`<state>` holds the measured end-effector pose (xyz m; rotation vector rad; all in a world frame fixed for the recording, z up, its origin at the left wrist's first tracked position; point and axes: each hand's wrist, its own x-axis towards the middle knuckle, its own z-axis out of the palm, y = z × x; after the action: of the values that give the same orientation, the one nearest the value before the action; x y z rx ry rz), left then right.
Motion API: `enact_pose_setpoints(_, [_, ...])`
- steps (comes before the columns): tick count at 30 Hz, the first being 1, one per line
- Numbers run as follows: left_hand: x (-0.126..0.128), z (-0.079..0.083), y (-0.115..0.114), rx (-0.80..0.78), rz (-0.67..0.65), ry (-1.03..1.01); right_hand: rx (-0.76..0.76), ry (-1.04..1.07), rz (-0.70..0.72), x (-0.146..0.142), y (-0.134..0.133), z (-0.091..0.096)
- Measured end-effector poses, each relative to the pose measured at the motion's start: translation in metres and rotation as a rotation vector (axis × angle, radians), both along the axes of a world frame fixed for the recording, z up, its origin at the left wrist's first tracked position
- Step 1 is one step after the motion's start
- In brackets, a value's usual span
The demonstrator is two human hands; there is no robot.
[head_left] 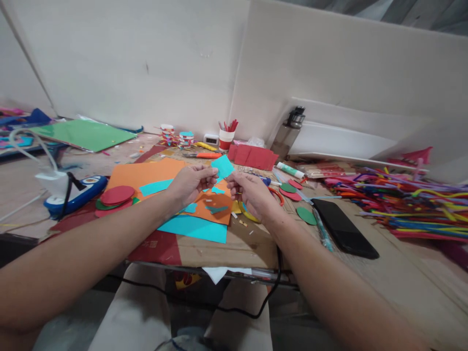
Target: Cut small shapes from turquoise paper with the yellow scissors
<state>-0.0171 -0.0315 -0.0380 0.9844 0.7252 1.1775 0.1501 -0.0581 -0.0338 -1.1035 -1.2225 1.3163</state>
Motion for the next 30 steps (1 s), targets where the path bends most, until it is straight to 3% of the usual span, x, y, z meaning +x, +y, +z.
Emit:
enact_pose_setpoints(3, [-0.002,-0.001,0.002,-0.012,-0.001,-0.008,0.049,-0.108,-0.049,0.007,0.001,0.007])
enact_pose_setpoints(5, [-0.004,-0.001,0.003,-0.014,0.003,-0.008,0.149,-0.3,-0.081,0.015,0.0,0.012])
enact_pose_setpoints(9, [-0.006,0.001,0.005,-0.038,0.028,-0.001,0.46,-1.09,-0.255,0.036,-0.004,0.019])
enact_pose_setpoints(12, [-0.007,0.002,0.006,-0.029,0.033,-0.015,0.358,-1.63,-0.158,0.045,-0.008,0.017])
enact_pose_setpoints(16, [-0.009,0.003,0.008,-0.013,0.049,-0.026,0.353,-1.883,0.052,0.042,-0.012,0.011])
enact_pose_setpoints(18, [-0.01,0.003,0.009,-0.009,0.057,-0.026,0.361,-1.939,0.09,0.038,-0.013,0.009])
enact_pose_setpoints(24, [-0.011,0.005,0.01,0.023,0.064,-0.05,0.197,-1.734,-0.105,0.03,-0.016,0.006])
enact_pose_setpoints(30, [-0.018,0.012,0.013,0.039,0.118,-0.085,0.52,-1.289,-0.267,0.039,-0.005,0.013])
